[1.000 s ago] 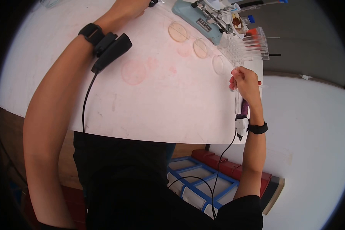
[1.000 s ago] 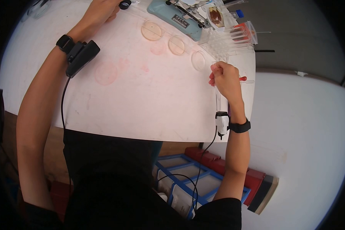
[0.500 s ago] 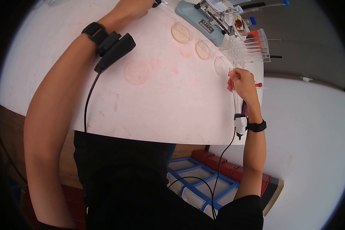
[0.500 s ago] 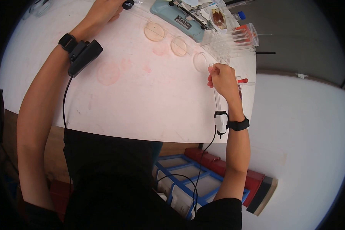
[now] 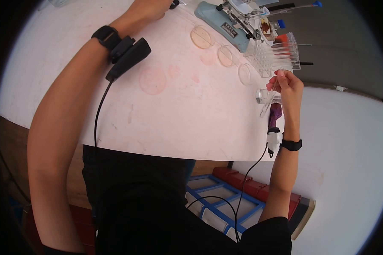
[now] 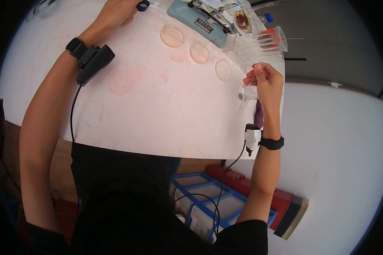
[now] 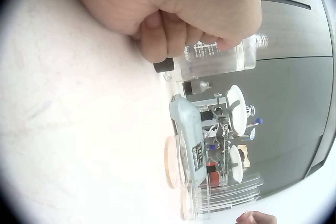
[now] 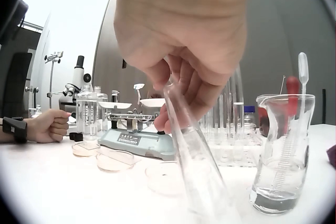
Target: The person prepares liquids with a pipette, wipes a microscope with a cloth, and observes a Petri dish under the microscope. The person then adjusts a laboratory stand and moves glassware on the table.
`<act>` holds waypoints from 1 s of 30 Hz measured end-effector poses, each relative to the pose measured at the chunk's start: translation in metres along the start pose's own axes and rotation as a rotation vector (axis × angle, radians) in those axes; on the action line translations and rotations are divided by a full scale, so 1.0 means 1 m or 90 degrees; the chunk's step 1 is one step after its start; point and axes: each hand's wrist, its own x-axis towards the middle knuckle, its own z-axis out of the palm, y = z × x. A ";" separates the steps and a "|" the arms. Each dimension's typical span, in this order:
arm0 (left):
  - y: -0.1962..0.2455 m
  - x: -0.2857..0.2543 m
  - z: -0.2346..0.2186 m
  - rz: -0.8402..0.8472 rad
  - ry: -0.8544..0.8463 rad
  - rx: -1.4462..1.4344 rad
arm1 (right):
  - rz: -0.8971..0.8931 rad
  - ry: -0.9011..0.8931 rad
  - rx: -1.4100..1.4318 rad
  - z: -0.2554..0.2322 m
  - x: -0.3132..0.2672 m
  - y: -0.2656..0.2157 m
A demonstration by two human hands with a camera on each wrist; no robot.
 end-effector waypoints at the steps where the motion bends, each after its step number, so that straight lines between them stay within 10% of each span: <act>1: 0.000 0.000 0.000 -0.001 -0.008 -0.004 | -0.018 0.038 0.043 -0.005 -0.001 -0.006; 12: 0.005 -0.005 -0.002 -0.012 -0.024 -0.020 | -0.221 0.264 0.230 -0.063 0.010 -0.050; 30: 0.003 -0.006 0.000 -0.021 -0.009 -0.023 | -0.131 0.305 0.087 -0.041 0.061 -0.003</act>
